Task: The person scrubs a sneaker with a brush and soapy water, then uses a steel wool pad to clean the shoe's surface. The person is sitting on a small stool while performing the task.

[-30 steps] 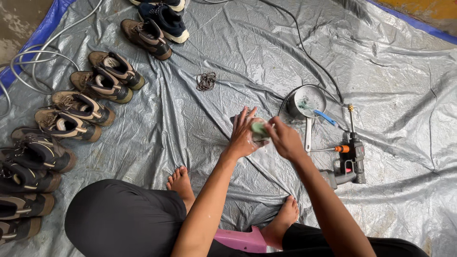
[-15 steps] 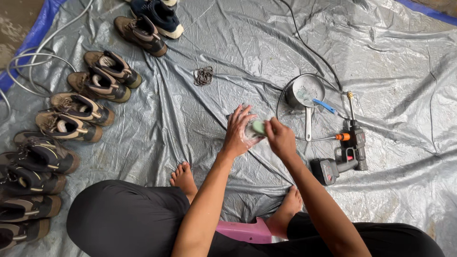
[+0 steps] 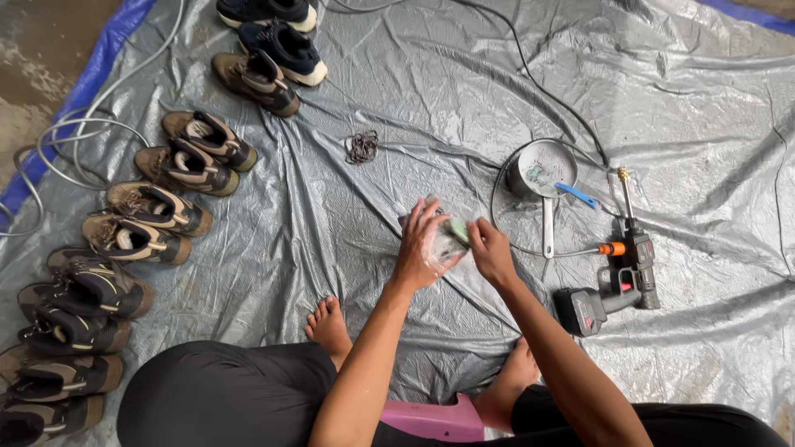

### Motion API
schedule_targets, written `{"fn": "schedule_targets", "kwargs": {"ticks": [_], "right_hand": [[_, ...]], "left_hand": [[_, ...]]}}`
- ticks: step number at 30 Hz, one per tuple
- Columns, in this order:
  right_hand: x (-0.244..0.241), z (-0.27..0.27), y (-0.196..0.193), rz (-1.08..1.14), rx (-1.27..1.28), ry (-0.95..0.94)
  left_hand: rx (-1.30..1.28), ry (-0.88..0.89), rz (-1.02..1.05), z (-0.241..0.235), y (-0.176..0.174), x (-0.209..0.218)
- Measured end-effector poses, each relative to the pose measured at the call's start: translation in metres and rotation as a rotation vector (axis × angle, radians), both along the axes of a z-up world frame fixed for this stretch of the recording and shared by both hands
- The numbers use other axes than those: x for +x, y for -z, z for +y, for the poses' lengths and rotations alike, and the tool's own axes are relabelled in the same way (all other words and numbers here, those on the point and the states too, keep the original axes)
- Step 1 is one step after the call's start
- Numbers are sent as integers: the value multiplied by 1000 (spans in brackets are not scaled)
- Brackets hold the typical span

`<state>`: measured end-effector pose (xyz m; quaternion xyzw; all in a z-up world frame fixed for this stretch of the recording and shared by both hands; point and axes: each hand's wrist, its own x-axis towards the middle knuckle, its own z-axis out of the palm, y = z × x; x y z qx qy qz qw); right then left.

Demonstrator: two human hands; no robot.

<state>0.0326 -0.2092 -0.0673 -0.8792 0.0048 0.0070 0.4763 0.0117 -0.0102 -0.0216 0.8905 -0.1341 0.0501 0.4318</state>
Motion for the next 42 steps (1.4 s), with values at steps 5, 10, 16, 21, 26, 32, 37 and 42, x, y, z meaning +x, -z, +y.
{"fn": "schedule_targets", "kwargs": {"ticks": [5, 10, 16, 21, 26, 32, 37, 42], "right_hand": [[-2, 22, 0, 50, -19, -6], [-12, 29, 23, 354, 75, 178], [-16, 59, 31, 196, 150, 29], [-15, 65, 41, 337, 156, 88], [-12, 81, -11, 103, 177, -45], [-5, 59, 19, 147, 74, 32], [-11, 69, -10, 59, 127, -106], [-5, 22, 76, 303, 41, 120]], "left_hand": [[18, -5, 78, 3, -11, -11], [-9, -18, 117, 25, -14, -9], [-80, -109, 103, 65, 21, -14], [-107, -125, 104, 66, 15, -16], [-73, -85, 50, 62, 20, -17], [-83, -70, 60, 56, 9, -16], [-77, -59, 5, 52, 23, -17], [-89, -23, 0, 27, -6, -24]]}}
